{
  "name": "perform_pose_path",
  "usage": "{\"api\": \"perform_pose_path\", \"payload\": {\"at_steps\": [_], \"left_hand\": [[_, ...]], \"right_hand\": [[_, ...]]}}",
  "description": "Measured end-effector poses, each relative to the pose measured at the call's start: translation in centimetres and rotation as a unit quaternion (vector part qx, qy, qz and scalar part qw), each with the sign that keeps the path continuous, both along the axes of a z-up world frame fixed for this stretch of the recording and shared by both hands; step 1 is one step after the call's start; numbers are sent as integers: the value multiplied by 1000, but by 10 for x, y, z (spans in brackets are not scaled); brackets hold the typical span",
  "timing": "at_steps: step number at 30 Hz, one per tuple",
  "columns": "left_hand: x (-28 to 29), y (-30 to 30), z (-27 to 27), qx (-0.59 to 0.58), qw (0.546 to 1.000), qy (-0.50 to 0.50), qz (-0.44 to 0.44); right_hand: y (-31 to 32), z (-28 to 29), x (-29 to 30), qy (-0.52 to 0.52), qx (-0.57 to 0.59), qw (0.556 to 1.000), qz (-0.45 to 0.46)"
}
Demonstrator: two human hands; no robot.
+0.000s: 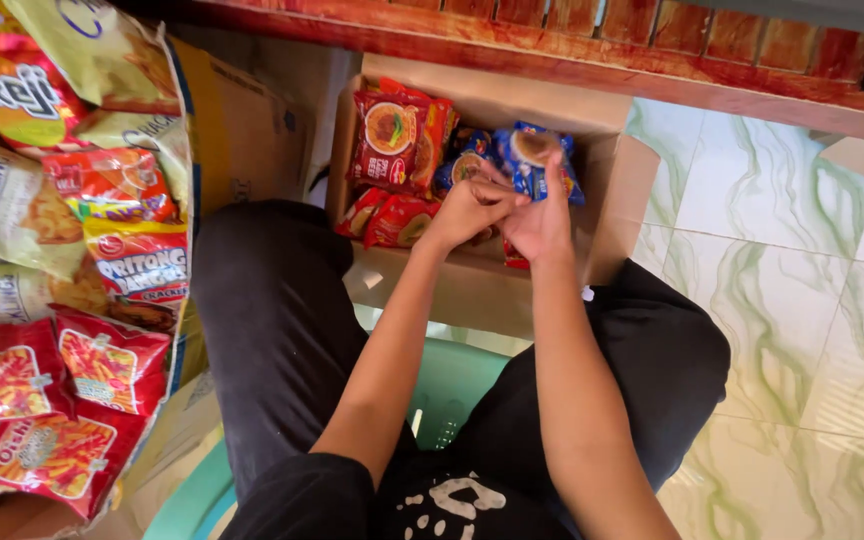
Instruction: The recorder is organizing and stocking shelves with various noodle and snack packets from a box in a grocery store.
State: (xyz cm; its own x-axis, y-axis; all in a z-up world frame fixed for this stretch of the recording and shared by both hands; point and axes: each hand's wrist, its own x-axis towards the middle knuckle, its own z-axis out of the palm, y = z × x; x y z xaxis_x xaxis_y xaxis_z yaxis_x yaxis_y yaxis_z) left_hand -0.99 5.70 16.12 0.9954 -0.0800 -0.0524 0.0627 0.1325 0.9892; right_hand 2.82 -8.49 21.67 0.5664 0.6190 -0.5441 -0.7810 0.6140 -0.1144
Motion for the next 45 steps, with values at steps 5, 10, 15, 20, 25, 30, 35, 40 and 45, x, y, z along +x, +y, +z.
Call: {"api": "perform_pose_path", "payload": {"at_steps": [5,10,15,20,25,30,35,40,45], "left_hand": [[9,27,91,105,993,-34,-40],[26,64,163,69,987,-75,122],[86,69,220,-71,990,-115,30],[170,57,257,13,976,-189,104],[250,33,252,24,966,-216,140],[320,21,203,122,945,-215,215],[330,6,202,133,948,-140,255],[300,4,252,239,917,-105,301],[268,6,272,327,844,-222,362]], "right_hand": [[-25,18,25,-195,-146,969,-47],[-39,135,37,-367,-317,873,42],[-32,208,78,-479,-395,774,125],[-19,226,137,-564,-506,650,-55],[-3,243,156,-661,-685,220,-215],[0,229,174,-614,-648,427,-147],[7,215,196,-696,-669,256,-39],[8,210,213,-692,-666,274,-51],[10,200,195,-666,-661,336,-82]]}}
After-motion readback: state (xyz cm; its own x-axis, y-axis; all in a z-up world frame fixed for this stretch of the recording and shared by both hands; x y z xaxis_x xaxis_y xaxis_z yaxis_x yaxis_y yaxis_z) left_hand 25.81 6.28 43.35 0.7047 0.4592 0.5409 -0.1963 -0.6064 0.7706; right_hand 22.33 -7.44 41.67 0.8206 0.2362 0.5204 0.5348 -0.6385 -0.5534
